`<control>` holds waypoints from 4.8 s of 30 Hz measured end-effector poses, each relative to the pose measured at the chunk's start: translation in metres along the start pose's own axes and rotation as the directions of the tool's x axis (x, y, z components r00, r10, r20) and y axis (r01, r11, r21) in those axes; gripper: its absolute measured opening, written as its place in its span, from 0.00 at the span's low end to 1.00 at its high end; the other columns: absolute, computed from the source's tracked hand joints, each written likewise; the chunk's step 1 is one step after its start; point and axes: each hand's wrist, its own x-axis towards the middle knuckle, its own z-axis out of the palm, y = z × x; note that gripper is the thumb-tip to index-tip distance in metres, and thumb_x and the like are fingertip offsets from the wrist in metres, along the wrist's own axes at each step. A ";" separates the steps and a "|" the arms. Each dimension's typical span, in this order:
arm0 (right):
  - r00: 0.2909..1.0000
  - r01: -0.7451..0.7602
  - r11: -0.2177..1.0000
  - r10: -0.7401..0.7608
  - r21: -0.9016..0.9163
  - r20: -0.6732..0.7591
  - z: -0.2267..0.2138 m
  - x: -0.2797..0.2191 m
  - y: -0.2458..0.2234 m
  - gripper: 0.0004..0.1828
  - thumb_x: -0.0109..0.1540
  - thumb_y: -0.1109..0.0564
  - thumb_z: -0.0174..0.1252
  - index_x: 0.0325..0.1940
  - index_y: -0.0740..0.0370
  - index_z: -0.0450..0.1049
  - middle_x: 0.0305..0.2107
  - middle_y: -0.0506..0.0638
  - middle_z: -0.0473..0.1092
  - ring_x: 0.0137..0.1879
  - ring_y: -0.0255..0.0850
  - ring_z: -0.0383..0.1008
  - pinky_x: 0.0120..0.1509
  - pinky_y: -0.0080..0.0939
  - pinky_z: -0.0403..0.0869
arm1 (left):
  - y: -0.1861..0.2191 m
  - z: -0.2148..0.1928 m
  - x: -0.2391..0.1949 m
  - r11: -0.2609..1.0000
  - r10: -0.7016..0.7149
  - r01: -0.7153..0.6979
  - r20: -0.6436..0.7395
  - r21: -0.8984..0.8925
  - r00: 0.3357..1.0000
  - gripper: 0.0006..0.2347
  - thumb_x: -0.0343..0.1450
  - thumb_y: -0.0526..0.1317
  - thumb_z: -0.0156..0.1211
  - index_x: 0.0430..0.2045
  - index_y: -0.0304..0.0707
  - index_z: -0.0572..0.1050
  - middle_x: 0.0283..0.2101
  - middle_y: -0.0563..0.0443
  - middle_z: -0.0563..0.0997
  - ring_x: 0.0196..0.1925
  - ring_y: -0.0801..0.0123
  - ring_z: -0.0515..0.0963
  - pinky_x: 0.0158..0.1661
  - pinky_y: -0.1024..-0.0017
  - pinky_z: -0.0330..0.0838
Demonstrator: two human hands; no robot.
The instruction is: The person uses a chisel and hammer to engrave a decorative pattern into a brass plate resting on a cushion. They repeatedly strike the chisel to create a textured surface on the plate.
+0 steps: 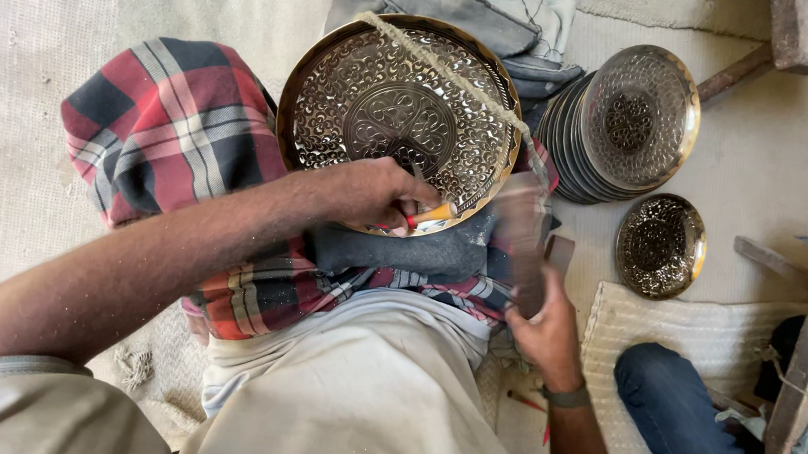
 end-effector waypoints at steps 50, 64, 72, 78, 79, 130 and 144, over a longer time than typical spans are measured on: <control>0.979 0.090 0.975 -0.049 0.201 -0.200 -0.021 -0.015 0.015 0.32 0.58 0.67 0.67 0.65 0.67 0.63 0.44 0.55 0.75 0.48 0.40 0.77 0.57 0.38 0.75 | -0.004 0.020 0.050 0.955 0.244 -0.250 -0.057 -0.156 0.968 0.25 0.66 0.39 0.70 0.60 0.46 0.70 0.36 0.47 0.86 0.36 0.65 0.87 0.38 0.63 0.79; 0.938 0.231 0.863 -0.321 -0.450 -0.134 -0.013 -0.044 0.042 0.35 0.50 0.66 0.65 0.62 0.69 0.67 0.47 0.65 0.74 0.52 0.52 0.78 0.57 0.45 0.76 | 0.024 0.012 0.054 0.975 0.210 -0.221 0.258 0.014 0.943 0.21 0.67 0.36 0.64 0.57 0.57 0.75 0.47 0.52 0.86 0.46 0.64 0.85 0.46 0.59 0.79; 0.951 0.144 0.983 -0.170 -0.116 -0.259 -0.009 -0.043 0.041 0.27 0.57 0.66 0.64 0.59 0.67 0.66 0.45 0.59 0.74 0.50 0.48 0.77 0.57 0.42 0.76 | 0.027 0.008 0.048 0.983 0.166 -0.181 0.279 0.027 0.946 0.24 0.65 0.36 0.66 0.58 0.57 0.73 0.45 0.51 0.86 0.47 0.65 0.85 0.46 0.59 0.79; 0.950 0.113 0.992 -0.126 -0.061 -0.287 -0.003 -0.035 0.038 0.31 0.55 0.67 0.65 0.61 0.65 0.64 0.43 0.57 0.74 0.49 0.46 0.77 0.57 0.42 0.75 | 0.023 0.006 0.045 0.984 0.176 -0.177 0.244 -0.016 0.954 0.25 0.64 0.36 0.67 0.58 0.57 0.74 0.45 0.51 0.86 0.46 0.65 0.86 0.46 0.60 0.79; 0.945 0.043 0.979 0.026 0.201 -0.327 -0.003 -0.035 0.036 0.32 0.57 0.67 0.65 0.63 0.63 0.62 0.42 0.55 0.73 0.48 0.44 0.77 0.58 0.40 0.75 | 0.022 0.005 0.042 0.989 0.144 -0.147 0.229 -0.006 0.963 0.24 0.65 0.37 0.67 0.58 0.57 0.74 0.44 0.50 0.86 0.45 0.65 0.86 0.46 0.61 0.80; 0.933 0.015 0.998 -0.036 -0.061 -0.359 0.034 -0.066 0.062 0.35 0.57 0.63 0.67 0.65 0.72 0.63 0.44 0.59 0.75 0.48 0.46 0.78 0.57 0.42 0.76 | 0.018 0.001 0.021 0.979 0.149 -0.193 0.396 0.072 0.906 0.23 0.63 0.33 0.69 0.54 0.50 0.75 0.42 0.48 0.85 0.45 0.60 0.85 0.44 0.57 0.77; 0.942 0.157 0.918 -0.251 -0.365 -0.225 0.044 -0.072 0.059 0.34 0.52 0.64 0.66 0.62 0.66 0.66 0.46 0.61 0.74 0.50 0.53 0.76 0.55 0.46 0.74 | 0.020 -0.004 0.020 0.988 0.104 -0.142 0.444 0.053 0.890 0.22 0.64 0.32 0.66 0.53 0.50 0.76 0.40 0.50 0.86 0.43 0.64 0.86 0.43 0.59 0.77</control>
